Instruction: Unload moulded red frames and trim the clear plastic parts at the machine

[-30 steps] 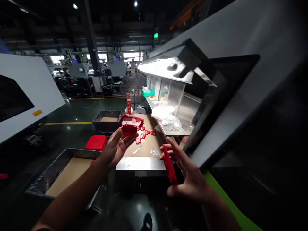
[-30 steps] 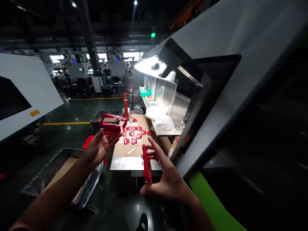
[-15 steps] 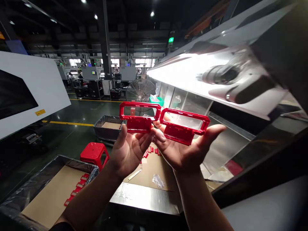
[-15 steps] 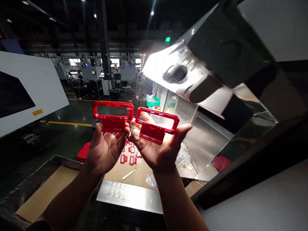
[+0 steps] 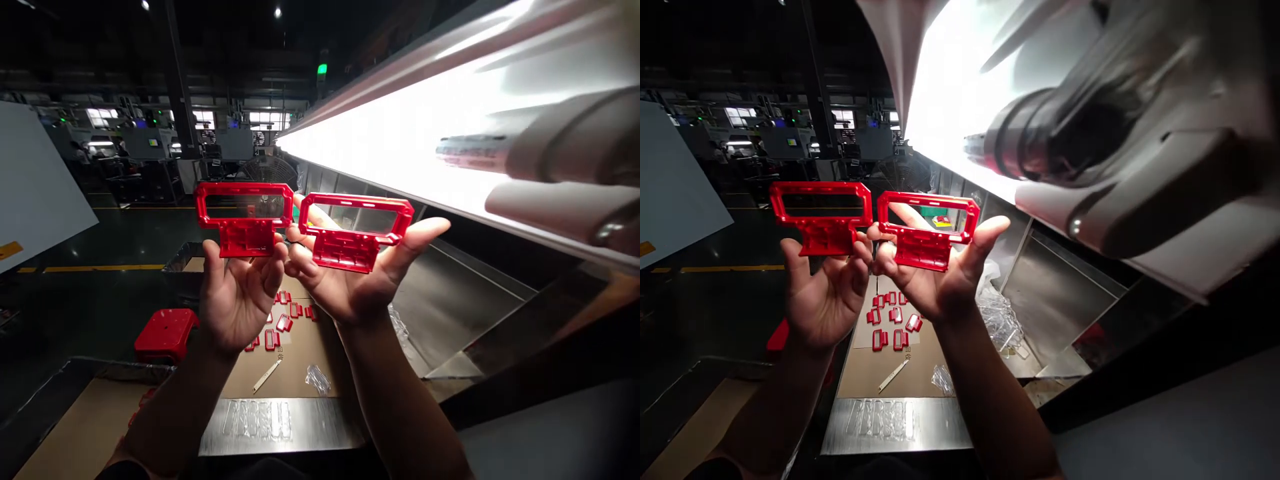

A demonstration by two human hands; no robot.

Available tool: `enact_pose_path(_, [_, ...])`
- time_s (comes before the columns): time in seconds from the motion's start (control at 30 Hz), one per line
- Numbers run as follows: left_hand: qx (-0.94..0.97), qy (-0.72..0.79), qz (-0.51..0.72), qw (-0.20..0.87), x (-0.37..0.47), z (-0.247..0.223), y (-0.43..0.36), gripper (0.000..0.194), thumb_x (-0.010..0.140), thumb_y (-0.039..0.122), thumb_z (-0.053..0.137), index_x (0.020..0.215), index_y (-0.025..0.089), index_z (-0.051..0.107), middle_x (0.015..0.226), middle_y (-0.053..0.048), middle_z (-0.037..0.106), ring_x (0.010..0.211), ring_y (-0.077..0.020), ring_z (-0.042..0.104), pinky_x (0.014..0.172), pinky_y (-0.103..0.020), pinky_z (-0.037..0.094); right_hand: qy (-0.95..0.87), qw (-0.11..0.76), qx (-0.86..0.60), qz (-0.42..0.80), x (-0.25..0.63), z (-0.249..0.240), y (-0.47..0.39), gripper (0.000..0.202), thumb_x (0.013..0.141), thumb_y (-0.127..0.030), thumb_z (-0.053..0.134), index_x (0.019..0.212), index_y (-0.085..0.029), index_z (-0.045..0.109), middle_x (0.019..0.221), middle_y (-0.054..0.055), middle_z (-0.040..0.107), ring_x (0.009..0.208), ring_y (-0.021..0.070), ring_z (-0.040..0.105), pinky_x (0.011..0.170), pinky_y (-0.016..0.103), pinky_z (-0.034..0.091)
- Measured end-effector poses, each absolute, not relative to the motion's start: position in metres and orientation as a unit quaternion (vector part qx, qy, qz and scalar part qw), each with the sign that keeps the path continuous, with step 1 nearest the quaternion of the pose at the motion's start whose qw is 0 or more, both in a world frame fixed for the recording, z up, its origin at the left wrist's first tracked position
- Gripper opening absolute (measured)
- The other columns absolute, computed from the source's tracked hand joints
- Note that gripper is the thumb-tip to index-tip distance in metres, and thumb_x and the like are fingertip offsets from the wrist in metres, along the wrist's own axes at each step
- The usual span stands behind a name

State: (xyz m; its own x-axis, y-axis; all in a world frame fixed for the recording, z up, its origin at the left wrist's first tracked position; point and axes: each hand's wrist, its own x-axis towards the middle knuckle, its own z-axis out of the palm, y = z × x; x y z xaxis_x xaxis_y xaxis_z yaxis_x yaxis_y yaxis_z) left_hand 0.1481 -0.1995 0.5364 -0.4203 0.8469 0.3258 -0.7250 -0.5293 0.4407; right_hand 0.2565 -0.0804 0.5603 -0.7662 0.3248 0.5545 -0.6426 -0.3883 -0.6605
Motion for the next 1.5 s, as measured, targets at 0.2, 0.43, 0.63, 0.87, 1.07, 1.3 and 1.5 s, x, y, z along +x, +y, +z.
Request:
enact_pose_path(0.2, [0.266,0.11,0.846,0.449,0.133,0.547,-0.188,0.08,0.097,0.078,0.039,0.151,0.02,0.045,0.13,-0.014,0.065,0.124,-0.0263,0.064,0.1,-0.032,0.059,-0.455,0.283,0.19,0.823,0.236,0.568,-0.072,0.107,0.058,-0.098,0.059,0.138,-0.027,0.054,0.122,0.013,0.068,0.094,0.0307,0.064,0.084,0.052,0.06])
enact_pose_path(0.43, [0.284,0.098,0.832,0.466,0.135,0.547,-0.176,0.074,0.102,0.071,0.03,0.144,0.015,0.055,0.111,-0.013,0.073,0.1,-0.02,0.073,0.088,-0.026,0.061,-0.439,0.298,0.142,0.835,0.245,0.571,-0.07,0.096,0.062,-0.09,0.068,0.134,-0.025,0.06,0.119,0.012,0.071,0.114,0.035,0.065,0.091,0.048,0.061])
enact_pose_path(0.63, [0.325,0.074,0.792,0.512,0.146,0.537,-0.163,0.07,0.103,0.068,0.035,0.127,0.01,0.066,0.117,-0.015,0.071,0.116,-0.0238,0.069,0.098,-0.027,0.058,-0.428,0.336,0.168,0.822,0.257,0.555,-0.053,0.096,0.06,-0.091,0.068,0.138,-0.035,0.059,0.119,0.008,0.074,0.106,0.0355,0.069,0.086,0.053,0.064])
enact_pose_path(0.87, [0.325,0.039,0.772,0.545,0.158,0.537,-0.149,0.069,0.103,0.068,0.035,0.121,0.011,0.069,0.115,-0.014,0.072,0.111,-0.0228,0.071,0.093,-0.026,0.059,-0.46,0.415,0.126,0.775,0.274,0.549,-0.049,0.09,0.065,-0.089,0.066,0.14,-0.041,0.058,0.125,0.005,0.072,0.114,0.0357,0.067,0.09,0.053,0.063])
enact_pose_path(1.07, [0.338,0.029,0.751,0.566,0.168,0.539,-0.141,0.069,0.101,0.07,0.035,0.122,0.012,0.069,0.12,-0.015,0.071,0.119,-0.0254,0.067,0.099,-0.029,0.058,-0.459,0.431,0.114,0.769,0.289,0.548,-0.047,0.091,0.064,-0.088,0.068,0.143,-0.045,0.055,0.123,0.004,0.071,0.114,0.0351,0.068,0.088,0.051,0.063])
enact_pose_path(1.3, [0.325,0.027,0.733,0.597,0.181,0.537,-0.135,0.071,0.102,0.068,0.033,0.122,0.009,0.067,0.124,-0.018,0.068,0.124,-0.0279,0.065,0.103,-0.032,0.057,-0.446,0.447,0.081,0.771,0.308,0.536,-0.043,0.089,0.063,-0.091,0.065,0.141,-0.049,0.054,0.124,0.002,0.071,0.114,0.0326,0.066,0.089,0.048,0.062])
enact_pose_path(1.5, [0.321,0.025,0.716,0.62,0.186,0.531,-0.132,0.07,0.102,0.068,0.038,0.126,0.008,0.066,0.124,-0.019,0.068,0.12,-0.0267,0.067,0.097,-0.028,0.058,-0.41,0.451,0.089,0.787,0.314,0.534,-0.047,0.098,0.065,-0.093,0.061,0.145,-0.037,0.054,0.106,0.006,0.073,0.089,0.0284,0.069,0.079,0.044,0.061])
